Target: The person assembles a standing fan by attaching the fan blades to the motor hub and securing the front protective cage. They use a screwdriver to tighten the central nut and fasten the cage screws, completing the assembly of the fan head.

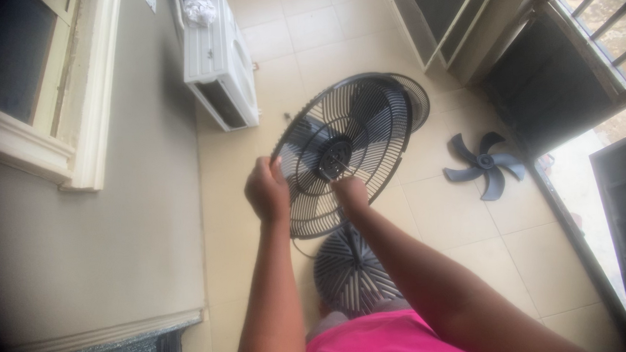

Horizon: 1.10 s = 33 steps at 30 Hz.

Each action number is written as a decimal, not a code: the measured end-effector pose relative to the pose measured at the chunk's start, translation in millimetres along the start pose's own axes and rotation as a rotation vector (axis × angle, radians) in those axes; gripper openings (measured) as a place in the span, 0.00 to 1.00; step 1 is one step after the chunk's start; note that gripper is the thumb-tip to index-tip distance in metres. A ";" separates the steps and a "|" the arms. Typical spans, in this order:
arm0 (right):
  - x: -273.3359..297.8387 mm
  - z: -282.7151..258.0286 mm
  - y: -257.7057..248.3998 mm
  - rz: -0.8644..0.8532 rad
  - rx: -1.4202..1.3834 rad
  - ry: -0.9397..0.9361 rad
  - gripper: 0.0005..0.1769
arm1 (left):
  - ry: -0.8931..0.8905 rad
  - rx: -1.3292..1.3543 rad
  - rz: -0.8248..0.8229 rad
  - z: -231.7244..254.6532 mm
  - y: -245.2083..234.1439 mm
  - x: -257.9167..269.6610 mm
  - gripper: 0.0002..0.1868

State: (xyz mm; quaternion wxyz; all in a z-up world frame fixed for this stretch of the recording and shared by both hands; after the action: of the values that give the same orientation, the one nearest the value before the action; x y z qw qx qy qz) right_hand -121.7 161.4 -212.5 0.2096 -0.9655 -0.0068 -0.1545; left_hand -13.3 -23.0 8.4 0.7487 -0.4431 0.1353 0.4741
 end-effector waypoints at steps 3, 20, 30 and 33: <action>32.3 -25.3 -17.6 0.303 0.398 -0.516 0.16 | -0.009 -0.003 0.004 0.3 -2.1 3.6 0.12; 33.3 -17.3 -29.5 -0.043 0.347 0.032 0.24 | -0.027 -0.025 0.045 10.0 -24.4 20.0 0.11; 33.7 -6.8 -25.1 0.155 0.341 -0.467 0.14 | -0.043 -0.081 0.050 -0.4 -29.5 29.9 0.13; 40.5 -7.2 -29.0 0.052 0.176 -0.242 0.16 | -0.031 -0.093 0.063 -0.8 -31.7 31.3 0.14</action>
State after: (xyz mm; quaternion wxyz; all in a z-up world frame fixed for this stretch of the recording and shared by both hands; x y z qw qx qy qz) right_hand -87.6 182.8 -182.5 0.2952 -0.9547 -0.0205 -0.0303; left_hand 29.3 -10.2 5.4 0.7142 -0.4654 0.1155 0.5099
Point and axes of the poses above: each hand's wrist, its own x-axis away from the middle knuckle, its own y-axis out of the palm, z = x × y, the point moved 4 cm from there along -x, towards the middle knuckle, and after that the axes turned 9 degrees about z, right-handed, at the moved point
